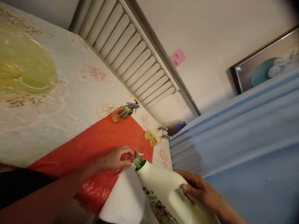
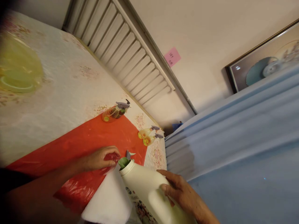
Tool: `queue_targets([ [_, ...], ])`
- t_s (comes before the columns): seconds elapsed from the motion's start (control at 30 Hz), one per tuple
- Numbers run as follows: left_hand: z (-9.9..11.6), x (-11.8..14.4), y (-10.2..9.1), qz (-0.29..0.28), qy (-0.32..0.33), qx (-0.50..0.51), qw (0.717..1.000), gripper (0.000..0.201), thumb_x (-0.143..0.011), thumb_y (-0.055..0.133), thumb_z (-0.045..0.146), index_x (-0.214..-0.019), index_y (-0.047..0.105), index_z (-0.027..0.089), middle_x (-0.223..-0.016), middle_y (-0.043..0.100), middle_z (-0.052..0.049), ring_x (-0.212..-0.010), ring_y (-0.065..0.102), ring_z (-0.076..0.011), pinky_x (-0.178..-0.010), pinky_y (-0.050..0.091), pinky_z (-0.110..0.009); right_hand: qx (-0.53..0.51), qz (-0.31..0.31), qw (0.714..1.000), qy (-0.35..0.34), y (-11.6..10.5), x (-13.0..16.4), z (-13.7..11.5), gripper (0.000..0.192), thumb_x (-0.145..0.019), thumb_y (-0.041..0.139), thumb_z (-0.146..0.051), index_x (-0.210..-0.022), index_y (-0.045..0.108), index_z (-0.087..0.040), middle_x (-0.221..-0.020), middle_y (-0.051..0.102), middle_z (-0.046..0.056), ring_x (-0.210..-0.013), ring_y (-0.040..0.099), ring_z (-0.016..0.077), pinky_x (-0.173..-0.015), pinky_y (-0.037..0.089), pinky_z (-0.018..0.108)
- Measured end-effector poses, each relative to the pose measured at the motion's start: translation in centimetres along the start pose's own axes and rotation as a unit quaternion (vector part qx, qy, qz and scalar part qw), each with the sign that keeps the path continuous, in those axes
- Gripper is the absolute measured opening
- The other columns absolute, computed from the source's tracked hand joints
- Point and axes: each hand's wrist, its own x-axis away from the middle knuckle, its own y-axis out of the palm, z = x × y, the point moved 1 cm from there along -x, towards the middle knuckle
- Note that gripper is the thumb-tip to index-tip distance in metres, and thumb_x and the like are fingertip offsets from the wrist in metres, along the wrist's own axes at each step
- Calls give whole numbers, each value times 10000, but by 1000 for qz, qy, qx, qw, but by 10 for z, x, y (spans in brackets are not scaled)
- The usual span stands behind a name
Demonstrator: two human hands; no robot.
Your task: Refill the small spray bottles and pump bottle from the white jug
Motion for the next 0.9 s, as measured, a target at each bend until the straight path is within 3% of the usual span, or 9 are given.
queue_targets([
  [0.9,-4,0,1,5,13,2,1000,214,-718,637,212,-930,663,199,-952,672,-11,-924,627,-198,-847,473,-284,6,-6,1000,4,-1,0,-6,586,-885,579,-550,-1328,571,-166,-842,610,35,-572,435,92,-488,357,208],
])
